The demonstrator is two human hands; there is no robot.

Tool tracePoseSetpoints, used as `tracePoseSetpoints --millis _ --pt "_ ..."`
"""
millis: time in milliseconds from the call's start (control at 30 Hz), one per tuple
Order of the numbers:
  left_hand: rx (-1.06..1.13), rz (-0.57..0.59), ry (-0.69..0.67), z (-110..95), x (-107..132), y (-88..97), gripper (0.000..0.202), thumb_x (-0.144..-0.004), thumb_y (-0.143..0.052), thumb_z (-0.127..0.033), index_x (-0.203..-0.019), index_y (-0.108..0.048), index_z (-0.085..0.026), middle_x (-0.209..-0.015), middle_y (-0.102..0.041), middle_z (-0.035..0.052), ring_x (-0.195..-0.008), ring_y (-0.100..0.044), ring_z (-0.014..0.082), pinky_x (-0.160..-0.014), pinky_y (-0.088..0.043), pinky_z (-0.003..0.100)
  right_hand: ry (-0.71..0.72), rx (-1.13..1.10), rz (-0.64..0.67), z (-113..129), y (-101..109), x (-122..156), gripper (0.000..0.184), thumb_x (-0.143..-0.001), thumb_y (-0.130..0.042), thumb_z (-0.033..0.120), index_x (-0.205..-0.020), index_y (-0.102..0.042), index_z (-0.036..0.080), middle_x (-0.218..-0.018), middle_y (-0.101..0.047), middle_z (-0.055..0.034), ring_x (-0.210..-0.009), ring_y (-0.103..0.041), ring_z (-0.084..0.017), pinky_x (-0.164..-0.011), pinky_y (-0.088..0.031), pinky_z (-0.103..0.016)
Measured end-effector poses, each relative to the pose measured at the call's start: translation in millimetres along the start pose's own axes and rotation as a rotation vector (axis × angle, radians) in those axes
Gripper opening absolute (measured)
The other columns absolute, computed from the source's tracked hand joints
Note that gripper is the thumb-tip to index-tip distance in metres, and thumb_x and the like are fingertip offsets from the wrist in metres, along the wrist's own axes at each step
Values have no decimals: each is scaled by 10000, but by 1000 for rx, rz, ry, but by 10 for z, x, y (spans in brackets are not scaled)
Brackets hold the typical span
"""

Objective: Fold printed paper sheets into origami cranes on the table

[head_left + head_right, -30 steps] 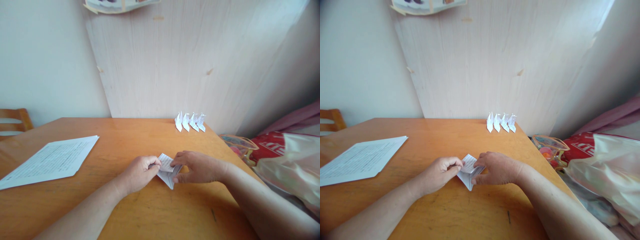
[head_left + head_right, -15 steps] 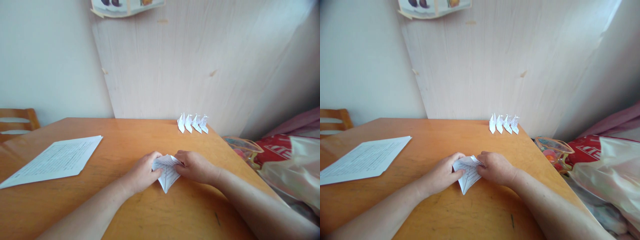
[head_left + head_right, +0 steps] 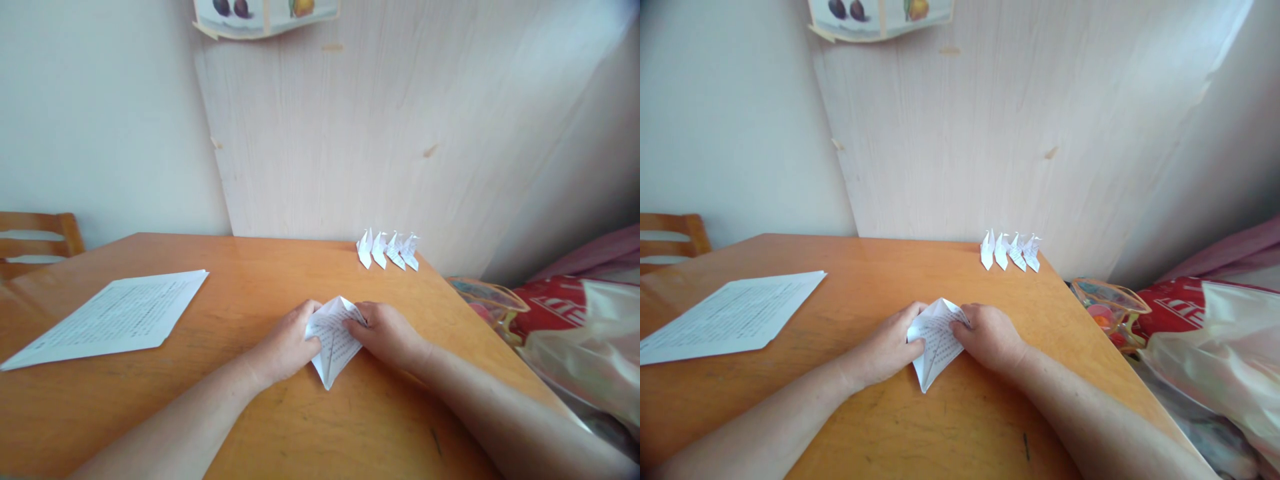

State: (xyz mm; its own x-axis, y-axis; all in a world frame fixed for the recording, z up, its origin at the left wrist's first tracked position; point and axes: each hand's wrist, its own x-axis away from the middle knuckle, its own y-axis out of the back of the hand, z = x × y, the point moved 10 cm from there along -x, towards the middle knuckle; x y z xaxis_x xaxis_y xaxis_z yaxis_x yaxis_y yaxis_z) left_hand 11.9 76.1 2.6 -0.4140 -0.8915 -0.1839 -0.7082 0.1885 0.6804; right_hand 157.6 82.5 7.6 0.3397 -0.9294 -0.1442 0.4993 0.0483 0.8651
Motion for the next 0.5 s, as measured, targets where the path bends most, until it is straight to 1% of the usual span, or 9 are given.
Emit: tracePoseSetpoints --millis 167,300,400,500 --pt "8 -9 -1 -6 -3 -4 383 -706 -522 -55 -1052 -551 -216 -1027 -668 23 -954 -628 211 -817 -488 319 -49 -46 30 -64 -35 -13 225 -904 -519 336 -750 -594 190 -748 -666 -24 -674 -578 -154 -590 -349 -249" --pt "22 1 -14 33 -11 -47 410 -701 -517 -48 -1074 -535 -216 -1035 -656 19 -949 -628 203 -808 -493 315 -97 -29 29 -112 -25 -19 175 -870 -540 313 -764 -610 192 -702 -648 -14 -637 -565 -150 -559 -329 -248" --pt "39 -15 -31 66 -18 -56 424 -710 -518 -44 -1096 -526 -220 -1087 -645 23 -1008 -620 200 -870 -491 323 -56 1 15 -56 -13 -32 99 -820 -584 278 -809 -641 198 -767 -662 -15 -679 -578 -151 -586 -348 -245" --pt "49 -21 -51 64 -20 -52 443 -702 -514 -31 -1103 -525 -220 -1119 -635 26 -1057 -608 198 -915 -479 323 7 34 2 24 -13 -51 95 -814 -592 266 -811 -659 198 -853 -672 -31 -749 -592 -157 -643 -376 -247"
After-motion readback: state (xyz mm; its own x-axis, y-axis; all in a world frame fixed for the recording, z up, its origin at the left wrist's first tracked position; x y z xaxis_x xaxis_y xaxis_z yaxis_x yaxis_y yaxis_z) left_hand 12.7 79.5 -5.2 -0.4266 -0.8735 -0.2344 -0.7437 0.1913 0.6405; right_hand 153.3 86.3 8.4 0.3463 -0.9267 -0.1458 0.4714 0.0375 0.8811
